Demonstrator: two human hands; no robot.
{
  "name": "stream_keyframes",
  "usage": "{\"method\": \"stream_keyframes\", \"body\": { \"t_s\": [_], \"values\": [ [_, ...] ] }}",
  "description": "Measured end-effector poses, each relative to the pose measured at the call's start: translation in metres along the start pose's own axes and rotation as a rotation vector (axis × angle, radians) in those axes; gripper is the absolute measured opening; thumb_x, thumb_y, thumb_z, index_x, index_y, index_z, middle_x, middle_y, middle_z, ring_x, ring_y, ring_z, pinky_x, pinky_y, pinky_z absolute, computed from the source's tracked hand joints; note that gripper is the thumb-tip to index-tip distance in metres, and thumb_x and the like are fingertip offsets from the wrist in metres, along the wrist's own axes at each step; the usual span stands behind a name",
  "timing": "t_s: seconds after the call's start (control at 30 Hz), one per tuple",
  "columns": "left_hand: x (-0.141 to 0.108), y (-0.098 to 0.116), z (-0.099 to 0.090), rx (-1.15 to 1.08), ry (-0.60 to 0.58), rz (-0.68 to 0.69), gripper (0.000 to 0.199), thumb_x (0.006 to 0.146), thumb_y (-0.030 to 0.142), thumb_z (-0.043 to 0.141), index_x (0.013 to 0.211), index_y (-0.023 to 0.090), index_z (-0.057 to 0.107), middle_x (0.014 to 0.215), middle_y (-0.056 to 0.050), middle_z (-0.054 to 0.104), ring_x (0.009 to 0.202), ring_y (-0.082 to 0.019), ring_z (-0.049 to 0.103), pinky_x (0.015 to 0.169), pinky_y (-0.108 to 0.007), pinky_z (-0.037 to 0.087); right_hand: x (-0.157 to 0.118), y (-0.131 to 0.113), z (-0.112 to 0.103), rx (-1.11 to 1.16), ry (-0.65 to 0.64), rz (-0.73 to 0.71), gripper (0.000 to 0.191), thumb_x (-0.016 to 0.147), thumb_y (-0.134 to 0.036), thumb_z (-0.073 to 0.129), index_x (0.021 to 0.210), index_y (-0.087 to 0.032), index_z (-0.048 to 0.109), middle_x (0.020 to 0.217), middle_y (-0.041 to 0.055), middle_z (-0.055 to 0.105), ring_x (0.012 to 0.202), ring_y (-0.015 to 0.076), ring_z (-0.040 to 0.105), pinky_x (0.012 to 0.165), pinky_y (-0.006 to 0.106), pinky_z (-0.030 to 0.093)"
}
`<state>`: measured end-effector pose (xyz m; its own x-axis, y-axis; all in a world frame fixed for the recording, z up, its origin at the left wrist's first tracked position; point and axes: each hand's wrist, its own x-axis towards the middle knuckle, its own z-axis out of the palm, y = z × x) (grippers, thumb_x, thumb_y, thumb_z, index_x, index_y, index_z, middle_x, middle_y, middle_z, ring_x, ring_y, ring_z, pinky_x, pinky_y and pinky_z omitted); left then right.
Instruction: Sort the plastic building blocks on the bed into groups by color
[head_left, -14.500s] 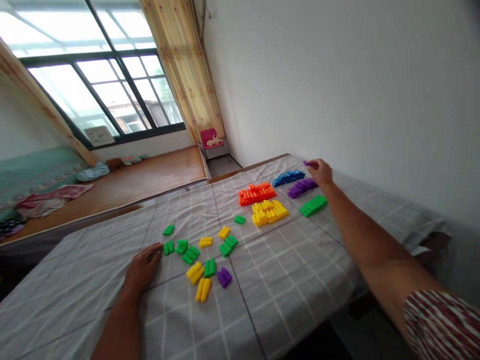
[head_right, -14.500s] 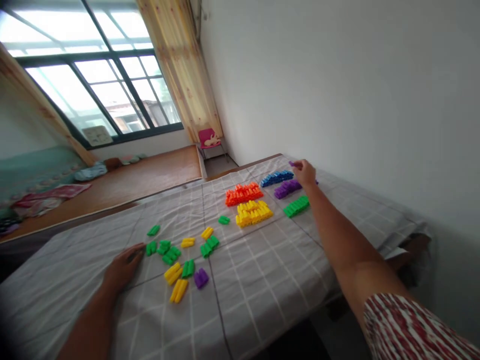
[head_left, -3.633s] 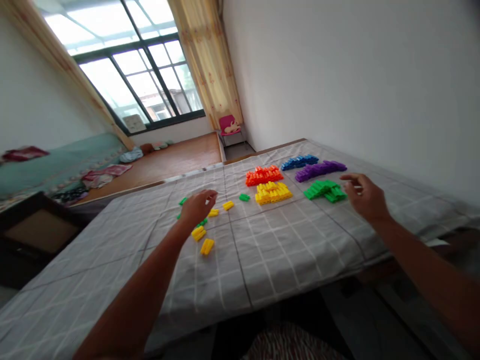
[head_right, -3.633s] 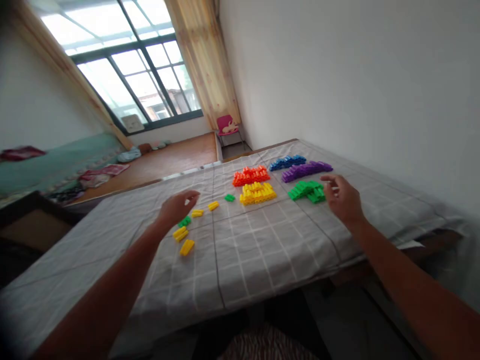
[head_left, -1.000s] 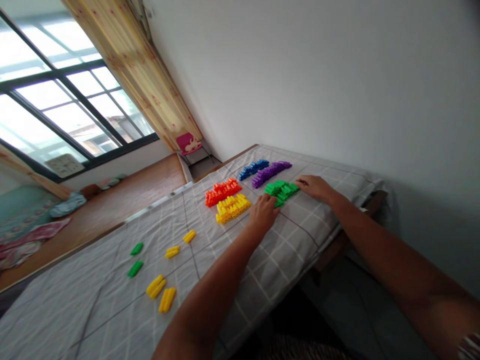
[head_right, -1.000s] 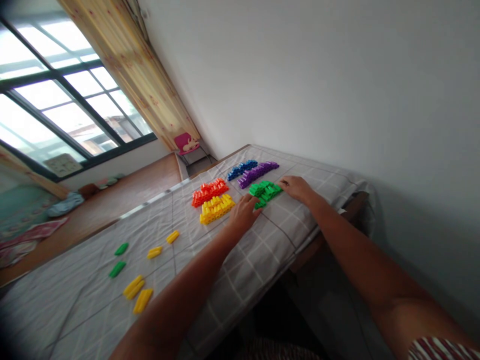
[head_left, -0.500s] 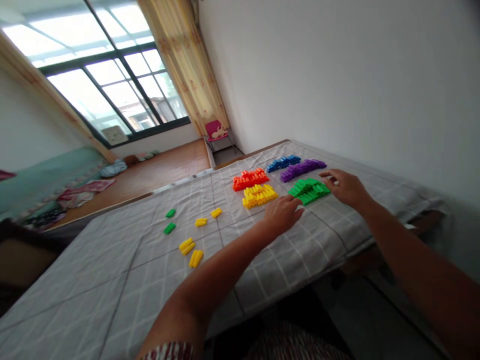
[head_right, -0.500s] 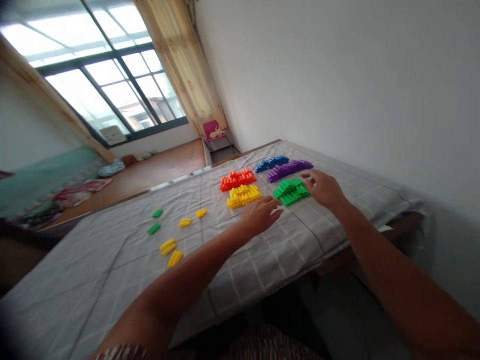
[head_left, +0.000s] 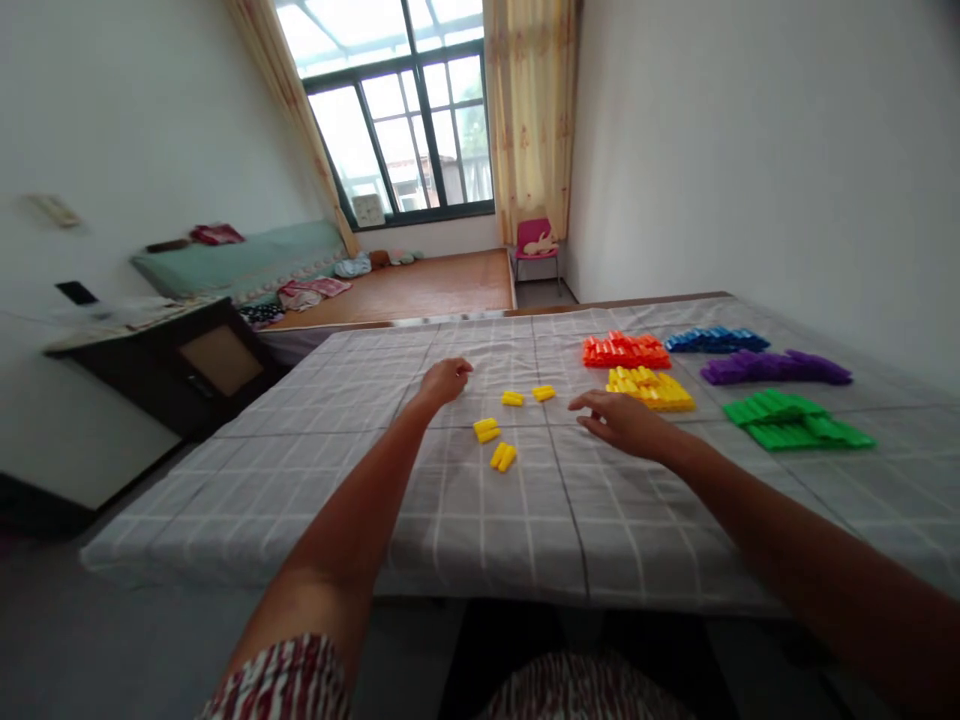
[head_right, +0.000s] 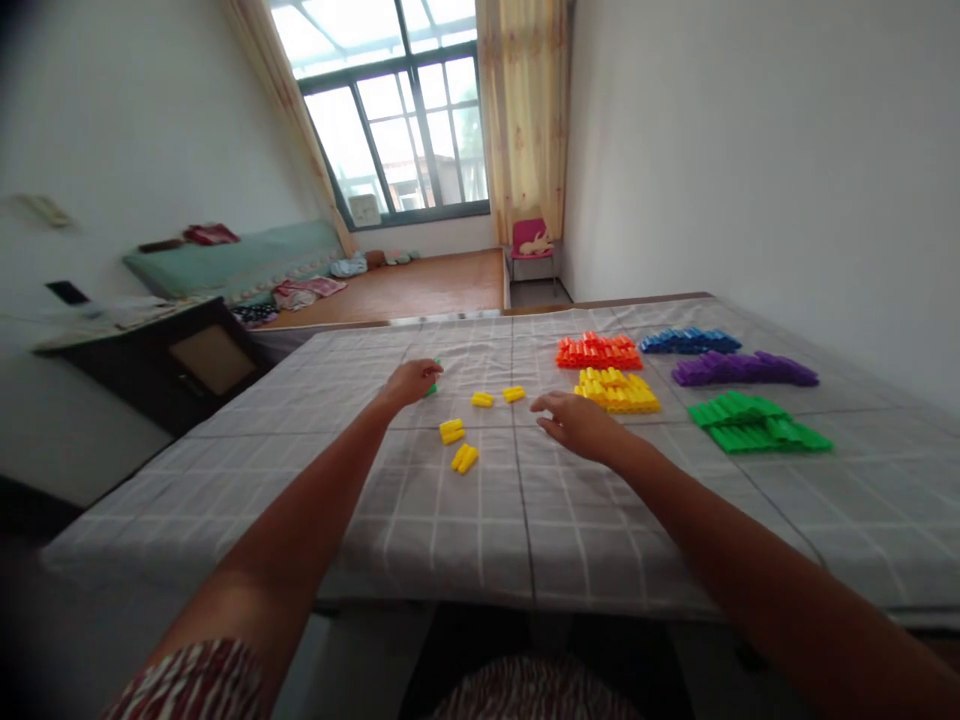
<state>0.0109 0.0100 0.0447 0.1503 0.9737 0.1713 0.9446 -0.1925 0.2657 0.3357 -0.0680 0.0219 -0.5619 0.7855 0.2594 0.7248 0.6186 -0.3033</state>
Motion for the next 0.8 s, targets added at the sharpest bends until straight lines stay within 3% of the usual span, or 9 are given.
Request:
{"method": "stream_keyframes", "body": {
  "t_s": [0.07, 0.13, 0.27, 0.33, 0.47, 0.63, 0.73, 0.8],
  "values": [
    [-0.003, -0.022, -0.001, -0.068, -0.11, 0.097, 0.029, 0.082, 0.018, 0.051, 0.103, 0.019, 0.07, 0.095, -0.003, 0.073, 0.088, -0.017, 0.065, 0.081, -0.026, 0.05, 0.024, -0.001, 0.009, -0.054, -0.034, 0.037, 0.028, 0.089, -0.025, 0.052, 0.113, -0.016, 0.063, 0.113, 0.0109, 0.067, 0.091, 0.0193, 0.066, 0.085, 0.031, 0.049],
    [-0.008, -0.026, 0.006, -0.12, -0.168, 0.252, 0.031, 0.082, 0.018, 0.05, 0.105, 0.019, 0.07, 0.1, -0.003, 0.073, 0.089, -0.016, 0.066, 0.084, -0.027, 0.05, 0.046, 0.001, 0.019, -0.123, -0.053, 0.106, 0.033, 0.09, -0.028, 0.053, 0.118, -0.014, 0.062, 0.118, 0.0141, 0.065, 0.104, 0.0231, 0.063, 0.091, 0.033, 0.047],
    [-0.009, -0.002, 0.034, -0.129, -0.16, 0.566, 0.038, 0.082, 0.01, 0.047, 0.114, 0.019, 0.066, 0.124, -0.006, 0.064, 0.115, -0.017, 0.057, 0.104, -0.032, 0.04, 0.079, 0.002, 0.039, -0.213, -0.09, 0.214, 0.047, 0.091, -0.042, 0.05, 0.127, -0.012, 0.057, 0.12, 0.018, 0.063, 0.111, 0.0261, 0.059, 0.094, 0.035, 0.045],
    [-0.003, 0.01, 0.044, -0.107, -0.179, 0.652, 0.046, 0.079, 0.003, 0.043, 0.117, 0.019, 0.064, 0.129, -0.006, 0.061, 0.122, -0.016, 0.052, 0.108, -0.031, 0.036, 0.087, 0.001, 0.045, -0.226, -0.106, 0.215, 0.044, 0.091, -0.043, 0.051, 0.122, -0.014, 0.061, 0.115, 0.0172, 0.064, 0.109, 0.0256, 0.06, 0.094, 0.034, 0.045],
    [0.009, 0.024, 0.045, -0.043, -0.281, 0.665, 0.051, 0.075, -0.001, 0.044, 0.117, 0.02, 0.064, 0.123, -0.004, 0.065, 0.113, -0.016, 0.058, 0.101, -0.028, 0.041, 0.085, -0.001, 0.045, -0.204, -0.117, 0.135, 0.029, 0.086, -0.026, 0.058, 0.112, -0.016, 0.067, 0.109, 0.014, 0.066, 0.105, 0.0234, 0.06, 0.094, 0.033, 0.044],
    [0.015, 0.033, 0.036, -0.014, -0.349, 0.51, 0.036, 0.073, 0.017, 0.061, 0.109, 0.021, 0.066, 0.093, -0.002, 0.071, 0.083, -0.017, 0.066, 0.079, -0.026, 0.049, 0.059, -0.002, 0.037, -0.064, -0.104, 0.0, 0.032, 0.078, -0.009, 0.058, 0.108, -0.015, 0.068, 0.106, 0.0117, 0.068, 0.101, 0.021, 0.061, 0.092, 0.032, 0.045],
    [0.015, 0.041, 0.034, -0.001, -0.341, 0.479, 0.032, 0.072, 0.026, 0.065, 0.104, 0.021, 0.066, 0.084, -0.001, 0.069, 0.077, -0.017, 0.065, 0.073, -0.025, 0.048, 0.041, 0.01, 0.02, -0.02, -0.025, -0.03, 0.041, 0.073, -0.009, 0.062, 0.113, -0.014, 0.064, 0.111, 0.0114, 0.067, 0.104, 0.0222, 0.061, 0.093, 0.034, 0.045],
    [0.016, 0.051, 0.032, -0.012, -0.292, 0.472, 0.031, 0.073, 0.028, 0.066, 0.102, 0.02, 0.065, 0.087, -0.002, 0.069, 0.078, -0.017, 0.065, 0.073, -0.026, 0.049, 0.028, 0.031, -0.002, -0.017, 0.061, 0.017, 0.044, 0.071, -0.012, 0.063, 0.115, -0.015, 0.062, 0.114, 0.011, 0.066, 0.104, 0.0225, 0.061, 0.092, 0.035, 0.046]
  ]
}}
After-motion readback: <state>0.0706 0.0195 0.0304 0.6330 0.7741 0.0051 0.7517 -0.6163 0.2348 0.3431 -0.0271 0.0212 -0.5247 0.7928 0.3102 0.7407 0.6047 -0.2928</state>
